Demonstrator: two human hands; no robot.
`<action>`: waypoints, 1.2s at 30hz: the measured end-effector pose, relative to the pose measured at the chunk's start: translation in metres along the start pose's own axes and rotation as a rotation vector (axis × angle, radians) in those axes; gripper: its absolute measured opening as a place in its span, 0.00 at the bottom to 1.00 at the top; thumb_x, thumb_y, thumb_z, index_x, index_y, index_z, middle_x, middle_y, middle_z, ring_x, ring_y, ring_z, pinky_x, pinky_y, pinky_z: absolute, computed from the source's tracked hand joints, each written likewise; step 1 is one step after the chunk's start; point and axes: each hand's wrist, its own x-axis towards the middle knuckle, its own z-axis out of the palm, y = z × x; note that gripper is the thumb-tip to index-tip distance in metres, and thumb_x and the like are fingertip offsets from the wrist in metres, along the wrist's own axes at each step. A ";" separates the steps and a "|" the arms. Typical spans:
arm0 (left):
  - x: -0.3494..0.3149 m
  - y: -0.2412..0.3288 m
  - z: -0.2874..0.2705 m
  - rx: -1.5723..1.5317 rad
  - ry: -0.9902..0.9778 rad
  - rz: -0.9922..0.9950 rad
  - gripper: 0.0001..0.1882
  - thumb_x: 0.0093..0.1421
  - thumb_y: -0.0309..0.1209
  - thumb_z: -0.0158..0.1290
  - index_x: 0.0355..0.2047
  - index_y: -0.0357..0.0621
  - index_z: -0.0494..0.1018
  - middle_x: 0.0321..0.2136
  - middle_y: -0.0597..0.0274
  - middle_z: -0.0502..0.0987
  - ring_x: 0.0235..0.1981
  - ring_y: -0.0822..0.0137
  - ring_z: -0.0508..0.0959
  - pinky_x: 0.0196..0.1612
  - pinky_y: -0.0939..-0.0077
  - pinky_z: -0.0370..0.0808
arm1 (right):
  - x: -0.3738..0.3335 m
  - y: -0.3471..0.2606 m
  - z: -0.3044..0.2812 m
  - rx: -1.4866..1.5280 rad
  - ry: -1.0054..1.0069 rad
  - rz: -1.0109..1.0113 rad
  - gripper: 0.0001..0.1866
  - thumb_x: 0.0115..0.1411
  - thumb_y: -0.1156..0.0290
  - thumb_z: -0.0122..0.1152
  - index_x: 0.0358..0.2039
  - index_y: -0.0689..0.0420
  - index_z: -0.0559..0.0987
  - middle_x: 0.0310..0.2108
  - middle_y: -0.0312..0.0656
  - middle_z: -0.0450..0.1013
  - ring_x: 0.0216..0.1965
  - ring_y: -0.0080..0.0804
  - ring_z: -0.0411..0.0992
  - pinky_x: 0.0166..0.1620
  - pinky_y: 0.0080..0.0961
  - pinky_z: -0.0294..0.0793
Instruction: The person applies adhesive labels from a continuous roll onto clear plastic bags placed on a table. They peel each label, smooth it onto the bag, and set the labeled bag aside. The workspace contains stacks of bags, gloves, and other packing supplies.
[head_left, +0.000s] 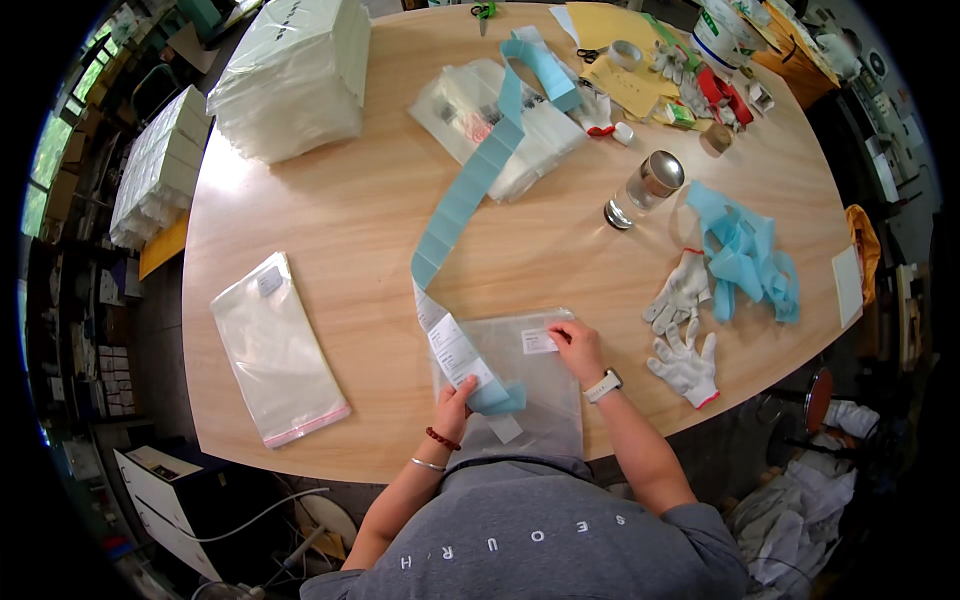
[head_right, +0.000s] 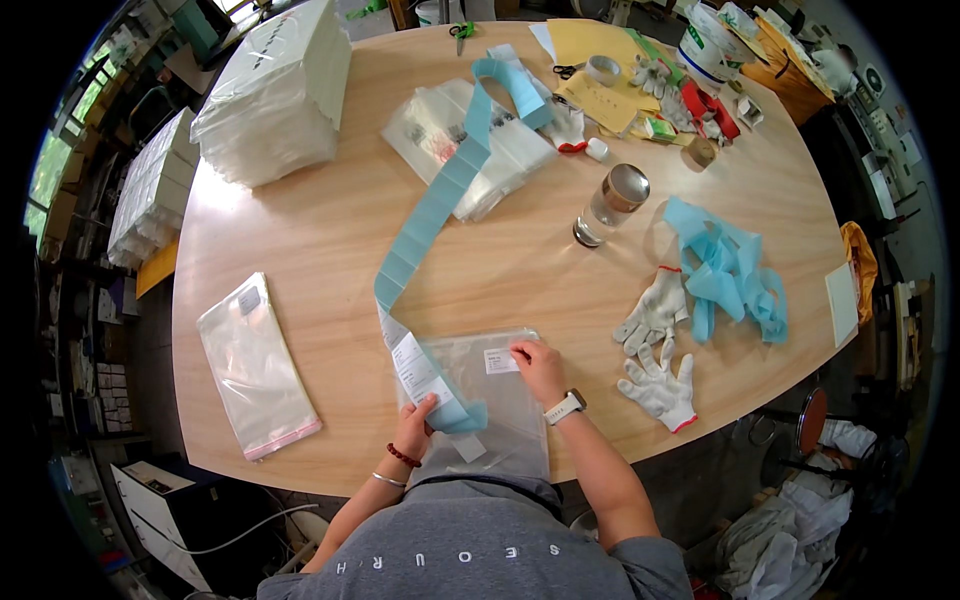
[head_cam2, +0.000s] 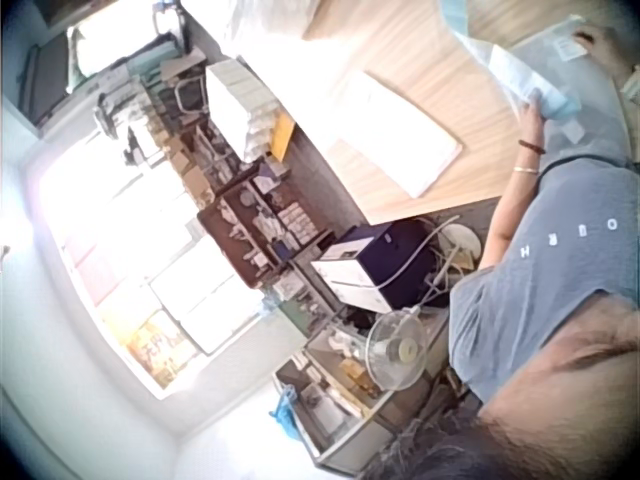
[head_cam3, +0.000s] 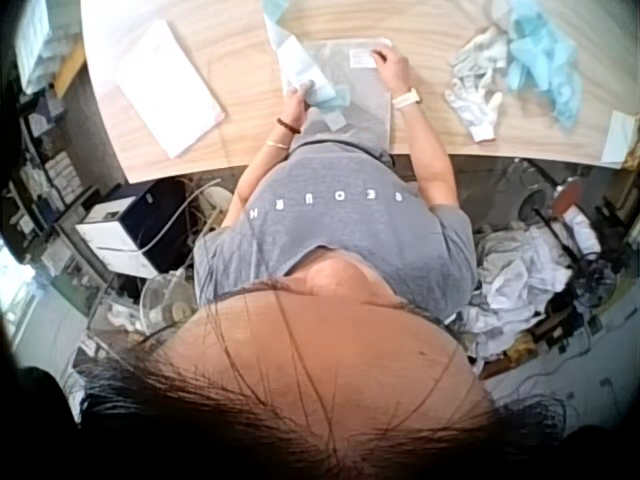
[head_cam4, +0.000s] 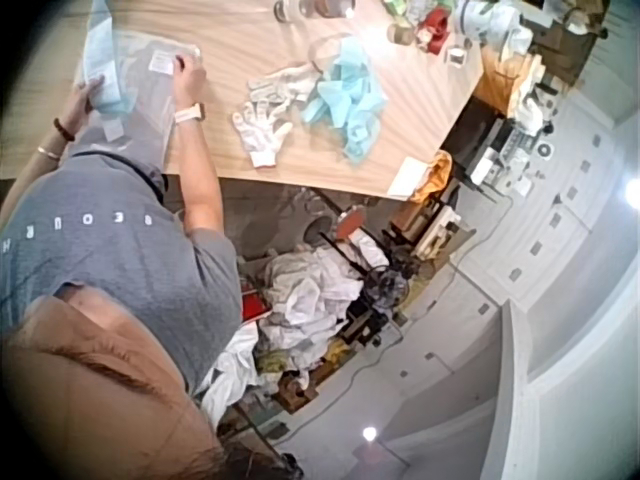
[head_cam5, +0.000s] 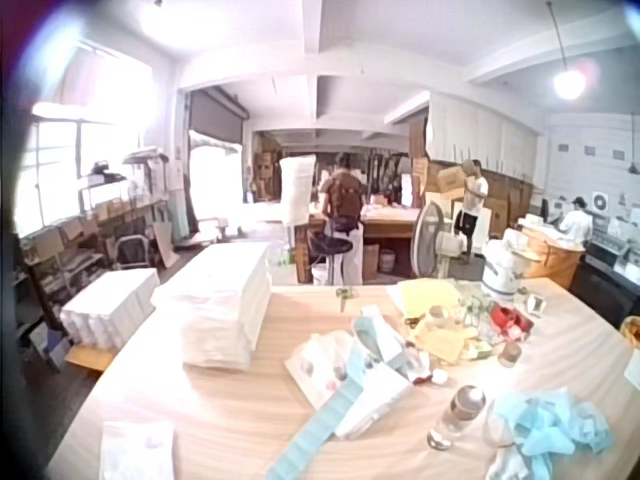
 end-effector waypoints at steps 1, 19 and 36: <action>0.000 -0.001 -0.001 0.003 0.001 -0.003 0.14 0.55 0.35 0.49 0.37 0.39 0.68 0.32 0.63 0.73 0.33 0.71 0.73 0.33 0.78 0.71 | -0.001 -0.002 0.002 -0.065 -0.008 -0.035 0.09 0.45 0.73 0.59 0.29 0.61 0.74 0.25 0.41 0.71 0.23 0.34 0.69 0.29 0.26 0.69; -0.004 0.000 -0.003 0.038 -0.080 0.038 0.15 0.55 0.35 0.49 0.39 0.39 0.67 0.32 0.65 0.73 0.32 0.73 0.73 0.33 0.80 0.70 | 0.011 -0.028 -0.027 -0.397 0.182 -0.579 0.05 0.45 0.69 0.59 0.21 0.56 0.75 0.28 0.39 0.69 0.30 0.33 0.67 0.31 0.26 0.67; -0.003 0.009 0.013 0.414 -0.309 0.169 0.14 0.56 0.35 0.49 0.38 0.38 0.71 0.33 0.66 0.74 0.35 0.75 0.71 0.40 0.81 0.67 | -0.035 -0.051 0.018 0.437 -0.390 0.106 0.06 0.52 0.73 0.55 0.27 0.62 0.70 0.30 0.44 0.72 0.28 0.23 0.70 0.30 0.19 0.69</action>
